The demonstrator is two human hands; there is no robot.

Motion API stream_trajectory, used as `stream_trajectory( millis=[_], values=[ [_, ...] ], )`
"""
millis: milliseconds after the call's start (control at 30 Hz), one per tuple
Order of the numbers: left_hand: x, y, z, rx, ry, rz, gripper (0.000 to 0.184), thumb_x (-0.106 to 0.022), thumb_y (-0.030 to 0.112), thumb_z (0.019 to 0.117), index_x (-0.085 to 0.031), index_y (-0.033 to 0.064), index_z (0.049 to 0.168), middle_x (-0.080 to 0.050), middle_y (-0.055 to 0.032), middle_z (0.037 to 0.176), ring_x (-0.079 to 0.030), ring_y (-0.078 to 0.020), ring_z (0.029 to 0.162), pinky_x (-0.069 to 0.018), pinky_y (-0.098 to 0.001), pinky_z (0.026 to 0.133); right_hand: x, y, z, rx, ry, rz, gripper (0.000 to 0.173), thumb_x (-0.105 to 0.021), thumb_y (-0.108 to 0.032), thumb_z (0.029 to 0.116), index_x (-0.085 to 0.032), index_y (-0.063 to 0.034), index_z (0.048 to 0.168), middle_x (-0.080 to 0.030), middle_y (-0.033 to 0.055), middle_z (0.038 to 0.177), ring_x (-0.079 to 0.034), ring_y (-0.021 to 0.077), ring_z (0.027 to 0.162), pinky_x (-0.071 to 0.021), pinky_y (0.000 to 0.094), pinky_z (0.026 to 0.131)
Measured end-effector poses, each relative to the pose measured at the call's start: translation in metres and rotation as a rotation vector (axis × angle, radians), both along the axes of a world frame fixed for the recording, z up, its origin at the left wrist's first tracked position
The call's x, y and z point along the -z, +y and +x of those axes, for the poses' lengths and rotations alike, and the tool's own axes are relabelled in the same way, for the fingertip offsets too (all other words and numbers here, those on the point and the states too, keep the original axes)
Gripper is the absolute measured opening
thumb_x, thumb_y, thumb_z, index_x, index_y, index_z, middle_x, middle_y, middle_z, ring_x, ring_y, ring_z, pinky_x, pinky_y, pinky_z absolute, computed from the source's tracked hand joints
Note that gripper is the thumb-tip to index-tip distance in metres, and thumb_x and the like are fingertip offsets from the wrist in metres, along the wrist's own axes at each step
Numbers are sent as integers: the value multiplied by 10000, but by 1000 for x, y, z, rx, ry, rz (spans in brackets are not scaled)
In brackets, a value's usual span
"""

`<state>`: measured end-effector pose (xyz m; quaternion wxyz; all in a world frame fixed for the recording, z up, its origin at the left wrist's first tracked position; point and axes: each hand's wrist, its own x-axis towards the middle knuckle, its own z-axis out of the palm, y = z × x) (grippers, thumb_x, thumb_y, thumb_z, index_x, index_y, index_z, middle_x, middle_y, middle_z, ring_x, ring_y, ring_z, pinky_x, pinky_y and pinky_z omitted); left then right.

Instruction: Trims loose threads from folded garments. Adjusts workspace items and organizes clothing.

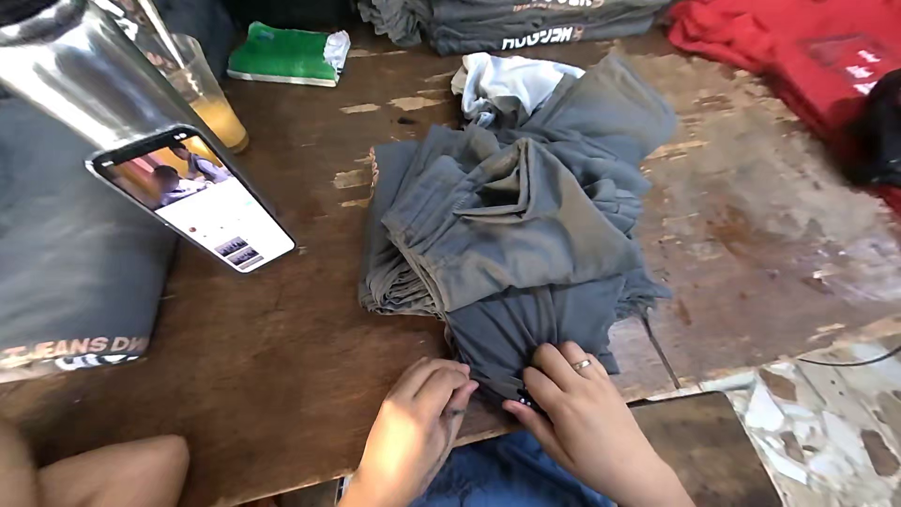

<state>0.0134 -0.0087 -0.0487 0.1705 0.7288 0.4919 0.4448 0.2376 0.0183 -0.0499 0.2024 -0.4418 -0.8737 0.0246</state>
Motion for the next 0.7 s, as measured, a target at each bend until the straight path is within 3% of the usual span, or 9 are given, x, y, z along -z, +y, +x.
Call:
stream_trajectory(
  millis=[133, 333, 700],
  values=[
    [-1, 0, -3, 44, -30, -47, 25, -616, 63, 961, -631, 57, 941, -714, -49, 972, -680, -56, 962, -542, -150, 889, 0, 0, 0, -12, -8, -1, 537, -386, -559, 1040, -616, -143, 789, -588, 69, 868, -582, 285, 855, -460, 404, 682],
    [0, 0, -3, 65, -113, -124, 42, -568, 101, 1015, -548, 69, 1035, -674, -44, 1008, -652, -18, 924, -537, -128, 819, -1, 0, -4, 3, -43, 33, 544, -363, -559, 1048, -608, -151, 783, -579, 67, 857, -577, 284, 848, -448, 403, 685],
    [-1, -2, -4, 86, -158, -136, 47, -548, 72, 1009, -517, 67, 1044, -648, -51, 1018, -629, -10, 904, -517, -112, 795, 1, -2, -7, 38, -12, 38, 554, -365, -562, 1046, -609, -147, 772, -588, 71, 851, -587, 285, 846, -454, 402, 687]
  ],
)
